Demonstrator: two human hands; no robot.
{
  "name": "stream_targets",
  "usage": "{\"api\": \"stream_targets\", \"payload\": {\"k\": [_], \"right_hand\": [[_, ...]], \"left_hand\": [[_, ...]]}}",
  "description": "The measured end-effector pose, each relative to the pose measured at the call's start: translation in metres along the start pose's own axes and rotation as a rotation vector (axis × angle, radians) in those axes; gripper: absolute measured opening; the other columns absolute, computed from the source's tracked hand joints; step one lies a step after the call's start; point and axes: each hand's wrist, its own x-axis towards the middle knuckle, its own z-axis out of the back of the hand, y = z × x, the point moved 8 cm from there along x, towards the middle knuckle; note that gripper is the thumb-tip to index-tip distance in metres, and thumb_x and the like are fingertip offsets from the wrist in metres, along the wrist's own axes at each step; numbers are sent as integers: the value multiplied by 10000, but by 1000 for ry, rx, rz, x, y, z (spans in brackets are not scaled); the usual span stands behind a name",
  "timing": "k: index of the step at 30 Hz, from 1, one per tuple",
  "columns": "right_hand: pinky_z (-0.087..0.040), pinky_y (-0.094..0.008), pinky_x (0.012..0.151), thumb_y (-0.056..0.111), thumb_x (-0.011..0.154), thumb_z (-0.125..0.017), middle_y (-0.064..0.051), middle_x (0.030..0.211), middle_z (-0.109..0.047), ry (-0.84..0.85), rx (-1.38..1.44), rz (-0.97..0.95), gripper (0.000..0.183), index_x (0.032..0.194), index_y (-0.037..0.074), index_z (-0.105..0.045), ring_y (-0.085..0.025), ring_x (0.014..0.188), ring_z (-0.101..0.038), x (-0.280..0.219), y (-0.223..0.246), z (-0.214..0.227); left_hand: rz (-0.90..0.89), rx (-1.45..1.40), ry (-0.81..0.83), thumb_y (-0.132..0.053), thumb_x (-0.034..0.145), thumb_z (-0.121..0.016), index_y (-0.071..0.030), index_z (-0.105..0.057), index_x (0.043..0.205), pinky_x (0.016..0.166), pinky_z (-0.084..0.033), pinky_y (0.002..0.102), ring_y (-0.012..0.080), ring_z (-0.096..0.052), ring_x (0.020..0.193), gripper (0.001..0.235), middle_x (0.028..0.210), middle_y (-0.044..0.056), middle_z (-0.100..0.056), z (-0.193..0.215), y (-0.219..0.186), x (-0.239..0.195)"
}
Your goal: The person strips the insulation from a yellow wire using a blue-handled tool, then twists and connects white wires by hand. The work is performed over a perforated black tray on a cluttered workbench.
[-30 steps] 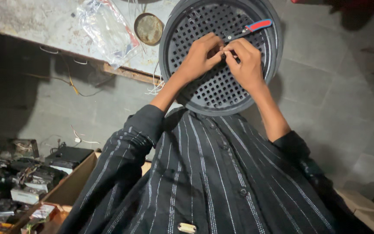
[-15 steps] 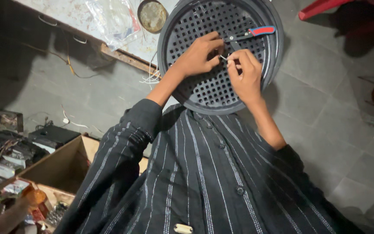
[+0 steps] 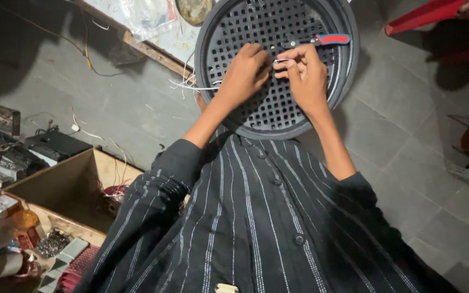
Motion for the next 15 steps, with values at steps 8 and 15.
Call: {"api": "stream_targets", "payload": {"k": [8, 15], "right_hand": [[-608, -359, 1051, -137, 1009, -395, -163, 1247, -665, 74, 65, 5, 348, 1280, -73, -604, -238, 1168, -715, -2, 4, 2], [-638, -289, 822, -124, 949, -647, -141, 1113, -687, 9, -122, 6, 220, 1163, -79, -669, -181, 966, -723, 4, 18, 0]], "left_hand": [[-4, 23, -14, -39, 837, -742, 10, -622, 933, 824, -496, 455, 371, -558, 956, 161, 977, 163, -567, -5, -2, 0], [-14, -17, 9, -37, 833, -743, 10, -635, 928, 823, -493, 454, 369, -561, 945, 151, 959, 158, -575, -3, -2, 2]]}}
